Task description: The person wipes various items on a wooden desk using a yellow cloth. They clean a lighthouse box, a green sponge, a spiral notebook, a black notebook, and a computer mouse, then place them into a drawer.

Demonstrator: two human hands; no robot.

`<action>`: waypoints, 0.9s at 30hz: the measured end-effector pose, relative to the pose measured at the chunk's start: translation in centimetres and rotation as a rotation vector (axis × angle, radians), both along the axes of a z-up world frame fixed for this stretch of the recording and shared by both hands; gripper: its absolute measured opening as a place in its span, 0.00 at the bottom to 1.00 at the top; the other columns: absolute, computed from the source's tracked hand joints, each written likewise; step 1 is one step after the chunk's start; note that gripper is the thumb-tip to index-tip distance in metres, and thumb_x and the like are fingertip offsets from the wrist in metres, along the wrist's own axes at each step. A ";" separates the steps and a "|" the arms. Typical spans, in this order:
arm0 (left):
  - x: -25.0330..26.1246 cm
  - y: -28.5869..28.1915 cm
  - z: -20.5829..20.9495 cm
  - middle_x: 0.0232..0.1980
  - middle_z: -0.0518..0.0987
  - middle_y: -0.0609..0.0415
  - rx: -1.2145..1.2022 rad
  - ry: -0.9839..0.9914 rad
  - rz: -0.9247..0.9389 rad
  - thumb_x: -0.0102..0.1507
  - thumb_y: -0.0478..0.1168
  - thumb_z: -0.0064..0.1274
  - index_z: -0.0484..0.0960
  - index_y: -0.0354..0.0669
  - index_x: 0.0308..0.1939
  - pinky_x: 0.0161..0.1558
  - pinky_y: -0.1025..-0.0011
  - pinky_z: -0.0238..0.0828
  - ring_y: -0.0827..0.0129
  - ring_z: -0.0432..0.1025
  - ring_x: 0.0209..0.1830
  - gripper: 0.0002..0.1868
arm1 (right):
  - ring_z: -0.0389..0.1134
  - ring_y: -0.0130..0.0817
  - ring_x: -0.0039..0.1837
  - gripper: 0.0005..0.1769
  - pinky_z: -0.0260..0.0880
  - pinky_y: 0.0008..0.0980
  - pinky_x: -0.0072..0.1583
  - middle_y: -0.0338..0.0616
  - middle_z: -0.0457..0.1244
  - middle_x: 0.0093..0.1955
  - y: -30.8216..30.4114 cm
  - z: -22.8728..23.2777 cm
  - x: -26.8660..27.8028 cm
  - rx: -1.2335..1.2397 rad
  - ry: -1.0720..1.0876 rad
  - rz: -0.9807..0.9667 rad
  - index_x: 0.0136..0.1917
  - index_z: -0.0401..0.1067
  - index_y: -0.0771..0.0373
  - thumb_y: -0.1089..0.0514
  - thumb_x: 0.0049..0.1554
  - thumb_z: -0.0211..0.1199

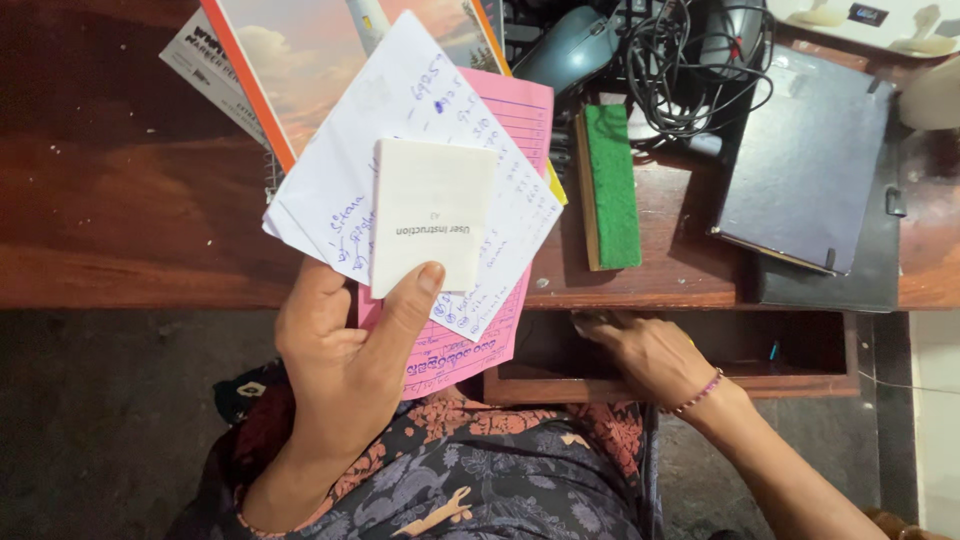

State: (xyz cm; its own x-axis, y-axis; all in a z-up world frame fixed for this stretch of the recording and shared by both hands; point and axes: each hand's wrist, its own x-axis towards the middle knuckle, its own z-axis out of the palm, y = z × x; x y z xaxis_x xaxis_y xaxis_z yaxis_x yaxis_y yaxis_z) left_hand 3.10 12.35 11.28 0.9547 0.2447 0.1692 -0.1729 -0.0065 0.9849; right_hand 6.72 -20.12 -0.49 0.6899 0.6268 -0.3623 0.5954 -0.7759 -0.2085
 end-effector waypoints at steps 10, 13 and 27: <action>-0.5 0.2 0.0 0.50 0.84 0.50 0.022 -0.003 0.007 0.71 0.34 0.57 0.78 0.30 0.55 0.50 0.77 0.76 0.78 0.77 0.47 0.11 | 0.68 0.37 0.32 0.30 0.69 0.39 0.35 0.47 0.64 0.30 4.3 -5.8 1.3 -0.096 -0.061 0.478 0.73 0.66 0.62 0.64 0.57 0.50; -0.5 0.5 -0.1 0.49 0.84 0.50 0.083 0.004 0.023 0.70 0.34 0.57 0.78 0.31 0.54 0.48 0.77 0.76 0.78 0.77 0.45 0.11 | 0.68 0.37 0.33 0.26 0.69 0.39 0.36 0.47 0.64 0.31 4.3 -6.9 2.2 -0.134 -0.060 0.579 0.70 0.66 0.62 0.62 0.58 0.51; 0.0 1.0 0.0 0.51 0.84 0.48 0.046 -0.004 0.021 0.70 0.33 0.56 0.77 0.30 0.56 0.49 0.75 0.78 0.76 0.79 0.48 0.12 | 0.70 0.43 0.36 0.07 0.70 0.41 0.40 0.46 0.65 0.35 3.8 0.5 1.0 0.312 0.263 0.087 0.40 0.71 0.63 0.58 0.56 0.62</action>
State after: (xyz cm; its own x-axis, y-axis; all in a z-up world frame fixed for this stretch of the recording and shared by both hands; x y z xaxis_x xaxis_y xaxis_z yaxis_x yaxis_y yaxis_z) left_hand 3.11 13.39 11.31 0.9488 0.2561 0.1847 -0.1763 -0.0555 0.9828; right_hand 7.74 -16.32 0.01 0.5387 0.7864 -0.3023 0.5516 -0.6004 -0.5791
